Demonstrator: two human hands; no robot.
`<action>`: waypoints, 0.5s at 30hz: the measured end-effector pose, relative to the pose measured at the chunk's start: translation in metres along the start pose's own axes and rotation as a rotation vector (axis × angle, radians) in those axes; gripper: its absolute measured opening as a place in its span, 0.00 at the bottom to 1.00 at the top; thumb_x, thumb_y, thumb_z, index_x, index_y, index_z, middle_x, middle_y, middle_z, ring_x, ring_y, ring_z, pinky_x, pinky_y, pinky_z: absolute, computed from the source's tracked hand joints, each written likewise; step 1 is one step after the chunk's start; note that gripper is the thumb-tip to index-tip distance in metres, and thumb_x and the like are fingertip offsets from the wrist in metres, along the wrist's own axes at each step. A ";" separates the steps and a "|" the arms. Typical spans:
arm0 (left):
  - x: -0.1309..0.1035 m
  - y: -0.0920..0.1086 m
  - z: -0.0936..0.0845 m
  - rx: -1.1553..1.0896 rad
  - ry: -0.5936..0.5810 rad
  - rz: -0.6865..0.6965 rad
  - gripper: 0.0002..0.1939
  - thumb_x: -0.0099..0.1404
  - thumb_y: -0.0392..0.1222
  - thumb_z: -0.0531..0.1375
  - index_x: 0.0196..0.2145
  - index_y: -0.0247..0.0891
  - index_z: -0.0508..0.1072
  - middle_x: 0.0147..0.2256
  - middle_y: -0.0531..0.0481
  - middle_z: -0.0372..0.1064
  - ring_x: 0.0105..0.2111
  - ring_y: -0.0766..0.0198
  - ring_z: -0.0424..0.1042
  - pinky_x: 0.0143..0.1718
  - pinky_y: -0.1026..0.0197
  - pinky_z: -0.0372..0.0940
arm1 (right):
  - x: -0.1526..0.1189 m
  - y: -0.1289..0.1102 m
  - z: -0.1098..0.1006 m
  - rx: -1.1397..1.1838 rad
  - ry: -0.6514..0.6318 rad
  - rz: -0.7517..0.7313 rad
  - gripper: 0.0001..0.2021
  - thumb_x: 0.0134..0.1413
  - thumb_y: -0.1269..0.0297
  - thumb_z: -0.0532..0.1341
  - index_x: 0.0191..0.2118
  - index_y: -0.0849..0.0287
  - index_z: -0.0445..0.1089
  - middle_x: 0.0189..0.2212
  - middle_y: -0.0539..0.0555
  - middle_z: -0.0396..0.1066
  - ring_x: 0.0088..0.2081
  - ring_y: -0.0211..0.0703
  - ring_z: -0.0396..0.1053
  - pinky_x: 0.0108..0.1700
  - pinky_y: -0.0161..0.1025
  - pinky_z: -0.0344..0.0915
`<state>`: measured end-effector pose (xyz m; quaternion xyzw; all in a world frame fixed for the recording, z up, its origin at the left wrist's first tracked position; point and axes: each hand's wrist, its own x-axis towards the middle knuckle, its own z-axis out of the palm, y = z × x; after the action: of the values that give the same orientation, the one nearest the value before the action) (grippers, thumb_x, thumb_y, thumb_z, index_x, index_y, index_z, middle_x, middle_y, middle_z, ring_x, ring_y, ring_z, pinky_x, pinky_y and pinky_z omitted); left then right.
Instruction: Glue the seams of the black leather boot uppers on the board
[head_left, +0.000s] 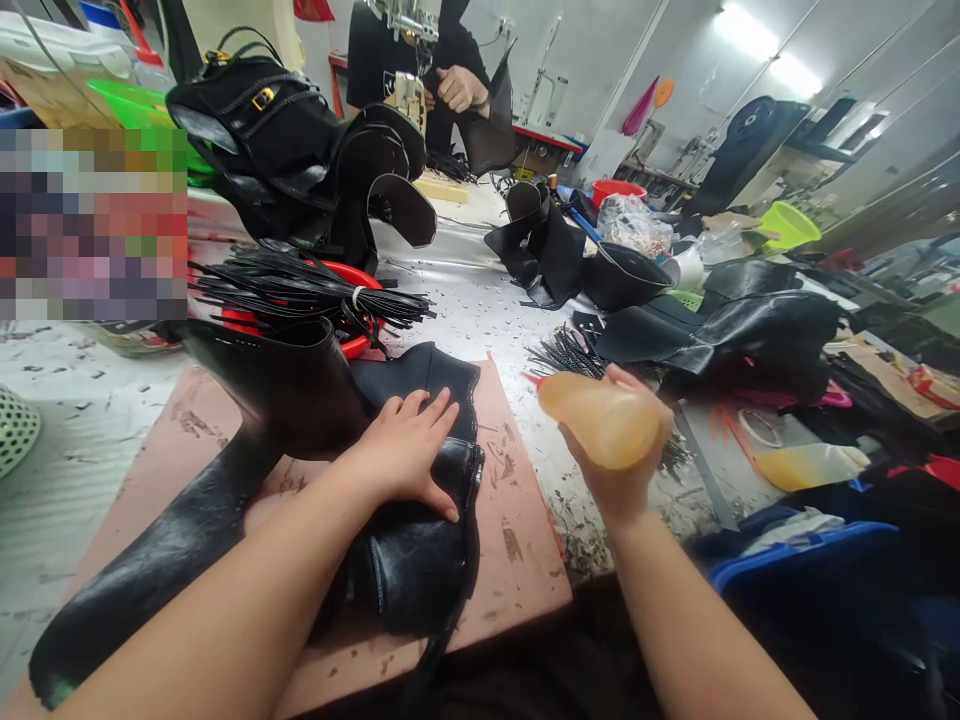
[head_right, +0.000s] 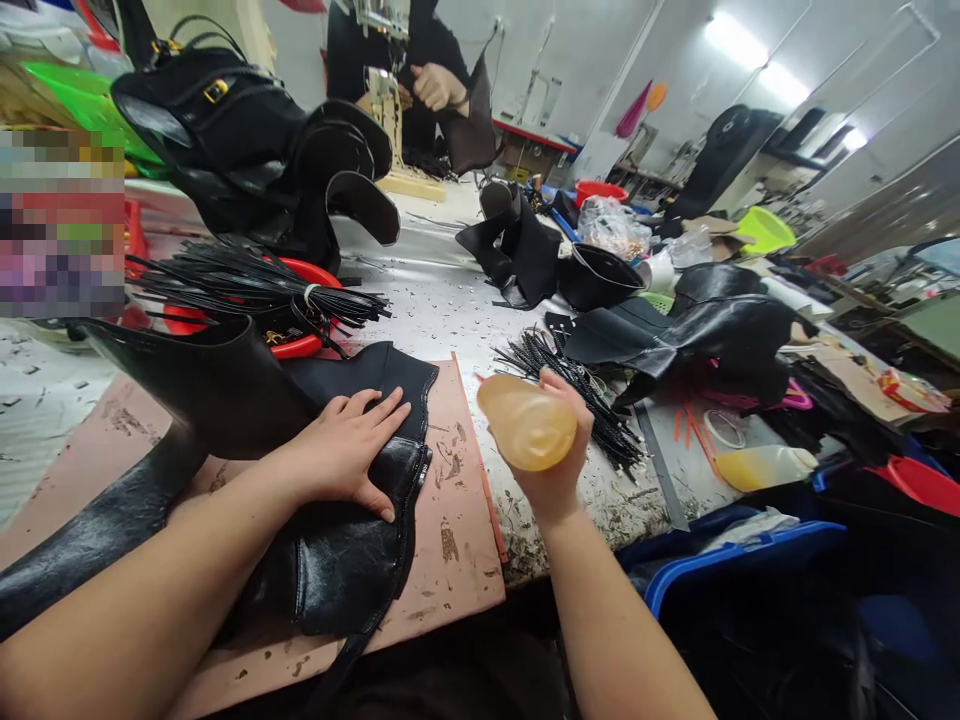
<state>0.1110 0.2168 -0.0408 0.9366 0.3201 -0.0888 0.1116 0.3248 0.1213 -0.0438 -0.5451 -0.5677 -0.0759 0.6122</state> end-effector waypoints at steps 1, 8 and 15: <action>0.000 0.000 0.000 -0.002 0.005 0.002 0.63 0.34 0.69 0.62 0.61 0.33 0.46 0.63 0.40 0.35 0.59 0.41 0.40 0.54 0.46 0.45 | 0.014 0.001 0.000 -0.138 -0.082 -0.143 0.29 0.40 0.69 0.65 0.50 0.52 0.55 0.52 0.57 0.60 0.53 0.52 0.59 0.52 0.52 0.56; -0.003 -0.001 -0.003 -0.001 0.010 0.001 0.61 0.37 0.69 0.62 0.61 0.31 0.46 0.62 0.38 0.36 0.59 0.40 0.41 0.54 0.44 0.46 | 0.056 0.026 0.020 -1.035 -0.971 -0.283 0.18 0.41 0.80 0.54 0.39 0.59 0.70 0.36 0.61 0.71 0.45 0.56 0.63 0.53 0.55 0.49; -0.013 0.009 -0.001 0.014 0.015 -0.016 0.59 0.39 0.64 0.65 0.60 0.25 0.49 0.61 0.31 0.38 0.60 0.43 0.42 0.58 0.48 0.45 | 0.034 -0.007 0.041 -1.113 -1.129 -0.290 0.15 0.41 0.82 0.54 0.34 0.62 0.73 0.34 0.62 0.71 0.45 0.56 0.63 0.56 0.51 0.48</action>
<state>0.1070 0.2025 -0.0354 0.9354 0.3278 -0.0851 0.1021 0.3065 0.1679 -0.0231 -0.6471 -0.7355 -0.1396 -0.1444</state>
